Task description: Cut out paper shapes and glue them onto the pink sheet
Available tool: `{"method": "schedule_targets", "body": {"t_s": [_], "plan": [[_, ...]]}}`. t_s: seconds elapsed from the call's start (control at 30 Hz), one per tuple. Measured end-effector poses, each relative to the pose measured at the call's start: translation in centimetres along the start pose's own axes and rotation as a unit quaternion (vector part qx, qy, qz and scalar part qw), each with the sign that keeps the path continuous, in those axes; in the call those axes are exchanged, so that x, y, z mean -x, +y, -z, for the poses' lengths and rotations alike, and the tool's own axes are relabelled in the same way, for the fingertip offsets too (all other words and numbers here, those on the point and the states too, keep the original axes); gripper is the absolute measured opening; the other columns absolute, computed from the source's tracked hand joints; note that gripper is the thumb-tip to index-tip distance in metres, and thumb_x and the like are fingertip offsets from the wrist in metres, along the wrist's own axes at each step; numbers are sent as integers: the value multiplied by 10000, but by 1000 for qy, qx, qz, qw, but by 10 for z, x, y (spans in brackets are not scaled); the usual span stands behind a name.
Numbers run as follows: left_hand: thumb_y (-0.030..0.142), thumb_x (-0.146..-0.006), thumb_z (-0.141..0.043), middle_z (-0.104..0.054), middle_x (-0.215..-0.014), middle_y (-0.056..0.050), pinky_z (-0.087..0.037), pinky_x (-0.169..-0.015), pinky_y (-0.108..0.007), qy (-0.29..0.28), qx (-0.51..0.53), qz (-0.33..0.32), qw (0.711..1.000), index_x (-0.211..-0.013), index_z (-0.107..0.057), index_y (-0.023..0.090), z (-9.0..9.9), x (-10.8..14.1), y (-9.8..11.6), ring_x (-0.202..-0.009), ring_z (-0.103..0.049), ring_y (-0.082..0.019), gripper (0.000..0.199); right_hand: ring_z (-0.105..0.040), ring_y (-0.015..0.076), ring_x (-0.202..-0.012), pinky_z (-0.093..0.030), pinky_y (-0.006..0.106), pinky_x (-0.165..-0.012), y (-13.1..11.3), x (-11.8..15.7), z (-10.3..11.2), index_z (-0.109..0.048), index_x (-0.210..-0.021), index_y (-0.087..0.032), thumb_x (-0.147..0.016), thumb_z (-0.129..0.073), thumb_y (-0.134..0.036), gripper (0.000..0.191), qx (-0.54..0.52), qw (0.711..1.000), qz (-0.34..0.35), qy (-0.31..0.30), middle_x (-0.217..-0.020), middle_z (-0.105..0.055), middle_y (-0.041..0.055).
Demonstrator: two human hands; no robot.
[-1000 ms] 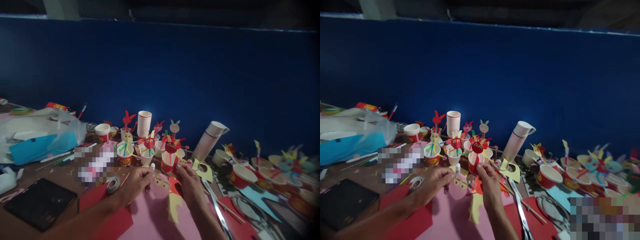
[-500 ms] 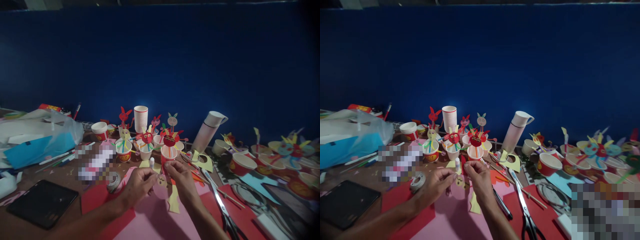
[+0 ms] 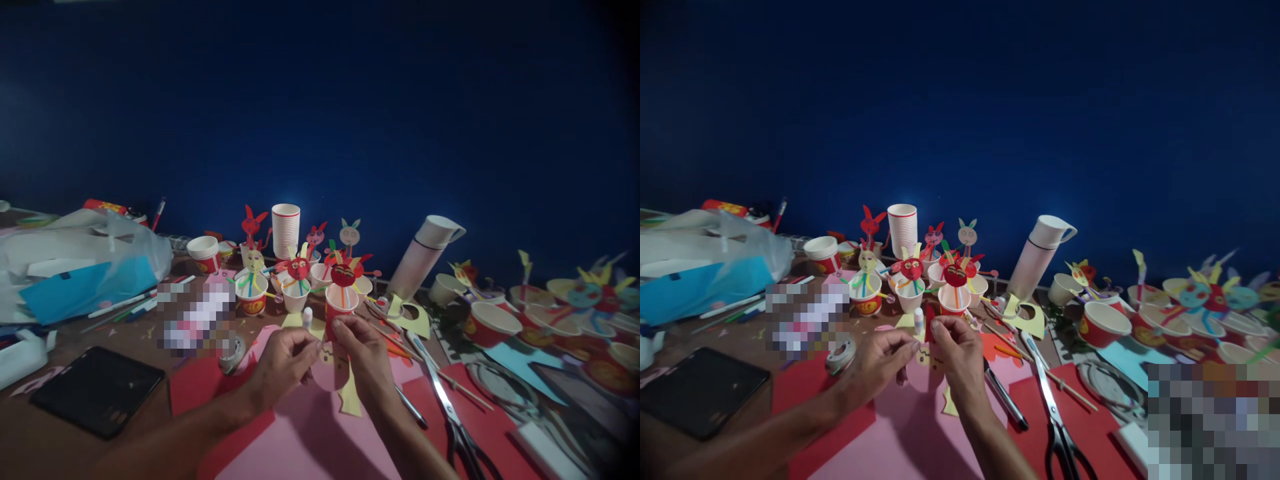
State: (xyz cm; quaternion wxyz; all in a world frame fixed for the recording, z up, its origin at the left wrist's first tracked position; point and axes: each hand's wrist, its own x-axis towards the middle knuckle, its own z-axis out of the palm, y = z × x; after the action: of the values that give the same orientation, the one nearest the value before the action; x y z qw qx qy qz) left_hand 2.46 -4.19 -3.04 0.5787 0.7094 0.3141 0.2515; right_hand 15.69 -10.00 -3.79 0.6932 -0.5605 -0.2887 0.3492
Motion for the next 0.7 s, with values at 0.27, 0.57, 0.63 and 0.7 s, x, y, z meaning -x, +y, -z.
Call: {"method": "schedule_targets", "body": {"t_s": [0.27, 0.57, 0.63, 0.7], "plan": [[359, -808, -518, -478, -438, 51, -376, -415, -161, 4, -1, 2, 1000, -631, -542, 147, 1, 0, 3, -393, -493, -76, 276, -489, 105, -555, -381, 222, -542, 4, 2, 0, -655, -693, -172, -664, -717, -384, 223, -16, 999, -26, -17, -612, -595, -23], [379, -801, -522, -465, -431, 54, -367, -393, -158, 5, 7, 9, 1000, -620, -529, 150, 2, -2, 2, -380, -490, -77, 292, -476, 90, -519, -373, 208, -524, -2, 6, -5, -649, -658, -166, -623, -746, -393, 249, -34, 998, -44, -20, -568, -583, -37], [381, -798, -524, -465, -428, 53, -365, -389, -158, 7, 6, 12, 1000, -626, -535, 148, 2, -2, 2, -376, -492, -78, 290, -476, 90, -521, -373, 207, -524, -2, 6, -4, -650, -658, -167, -621, -749, -386, 244, -35, 998, -42, -19, -569, -584, -37], [380, -795, -525, -469, -425, 51, -364, -388, -159, 10, 4, 16, 1000, -636, -546, 145, 2, -2, 3, -373, -493, -80, 285, -481, 94, -527, -378, 210, -527, -2, 6, -4, -651, -657, -167, -622, -748, -386, 242, -36, 998, -39, -18, -572, -586, -34]]}}
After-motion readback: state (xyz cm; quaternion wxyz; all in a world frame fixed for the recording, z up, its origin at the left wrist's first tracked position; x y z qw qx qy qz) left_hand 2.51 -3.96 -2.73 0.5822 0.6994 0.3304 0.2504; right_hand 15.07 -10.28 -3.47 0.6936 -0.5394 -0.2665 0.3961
